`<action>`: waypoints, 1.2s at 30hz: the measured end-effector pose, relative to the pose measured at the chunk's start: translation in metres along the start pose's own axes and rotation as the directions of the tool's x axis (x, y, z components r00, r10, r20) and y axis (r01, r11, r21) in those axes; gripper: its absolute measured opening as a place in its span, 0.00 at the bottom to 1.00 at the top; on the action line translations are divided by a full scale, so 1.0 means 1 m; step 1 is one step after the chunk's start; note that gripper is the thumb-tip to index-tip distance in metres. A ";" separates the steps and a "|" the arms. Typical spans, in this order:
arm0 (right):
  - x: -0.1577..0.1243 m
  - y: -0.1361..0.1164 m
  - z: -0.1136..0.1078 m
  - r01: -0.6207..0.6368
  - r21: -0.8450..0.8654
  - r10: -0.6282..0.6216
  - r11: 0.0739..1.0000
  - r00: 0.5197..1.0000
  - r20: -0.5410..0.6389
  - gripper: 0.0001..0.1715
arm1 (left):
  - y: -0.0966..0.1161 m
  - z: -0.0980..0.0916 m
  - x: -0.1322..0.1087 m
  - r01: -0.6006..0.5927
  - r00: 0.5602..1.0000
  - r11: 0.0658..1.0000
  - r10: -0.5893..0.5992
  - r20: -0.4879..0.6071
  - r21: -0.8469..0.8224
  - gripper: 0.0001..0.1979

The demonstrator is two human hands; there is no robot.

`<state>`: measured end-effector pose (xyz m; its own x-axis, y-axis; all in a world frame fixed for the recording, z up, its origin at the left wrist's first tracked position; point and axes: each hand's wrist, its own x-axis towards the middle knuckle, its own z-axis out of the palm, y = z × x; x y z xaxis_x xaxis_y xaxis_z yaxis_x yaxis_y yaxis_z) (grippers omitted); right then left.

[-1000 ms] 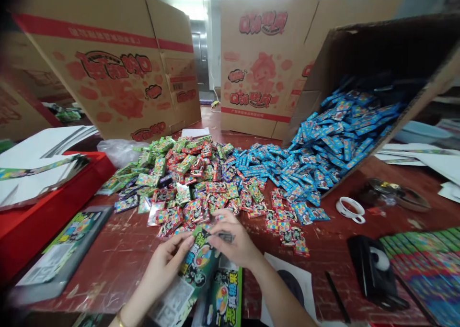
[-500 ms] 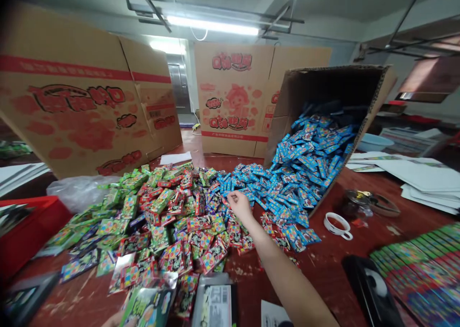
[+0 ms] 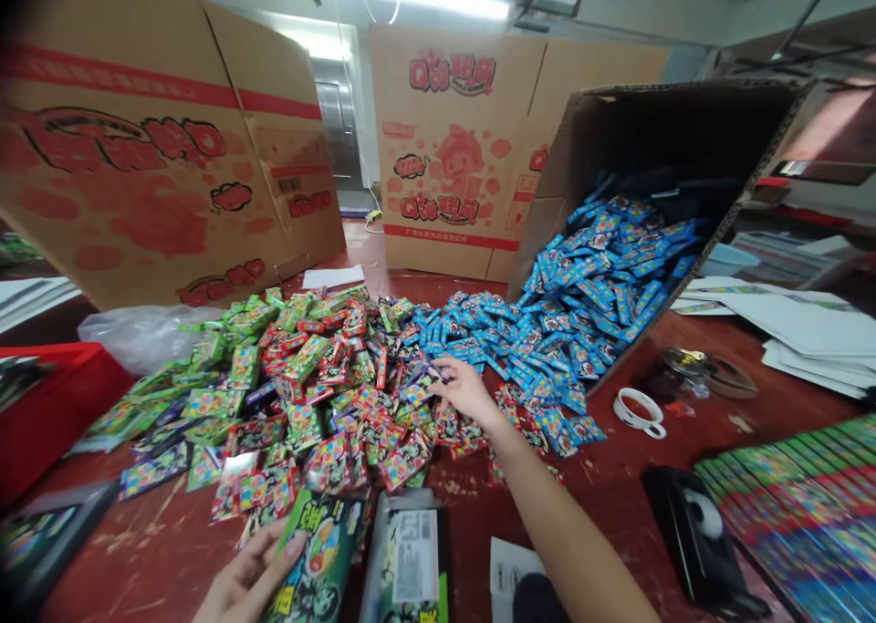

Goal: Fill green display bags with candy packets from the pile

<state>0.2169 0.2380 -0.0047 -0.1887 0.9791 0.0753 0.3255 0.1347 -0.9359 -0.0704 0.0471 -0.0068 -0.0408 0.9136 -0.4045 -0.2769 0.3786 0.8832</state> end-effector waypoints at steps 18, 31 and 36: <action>-0.160 -0.041 0.065 0.123 0.392 -0.073 0.912 0.988 -0.140 0.30 | -0.028 0.050 -0.039 -0.349 0.934 0.861 0.288 0.211 0.370 0.17; -0.174 -0.061 0.029 0.102 0.146 -0.128 0.984 0.976 0.175 0.10 | -0.005 0.043 -0.050 -0.314 0.911 0.844 0.138 0.389 0.435 0.14; -0.174 -0.061 0.037 0.198 0.023 -0.199 0.980 0.968 0.155 0.08 | -0.006 0.050 -0.050 -0.329 0.908 0.858 0.173 0.381 0.394 0.16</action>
<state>0.1958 0.0543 0.0262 -0.3906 0.8972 0.2058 0.2606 0.3222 -0.9101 -0.0188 0.0069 0.0201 0.2812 0.9516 -0.1237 0.1536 0.0826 0.9847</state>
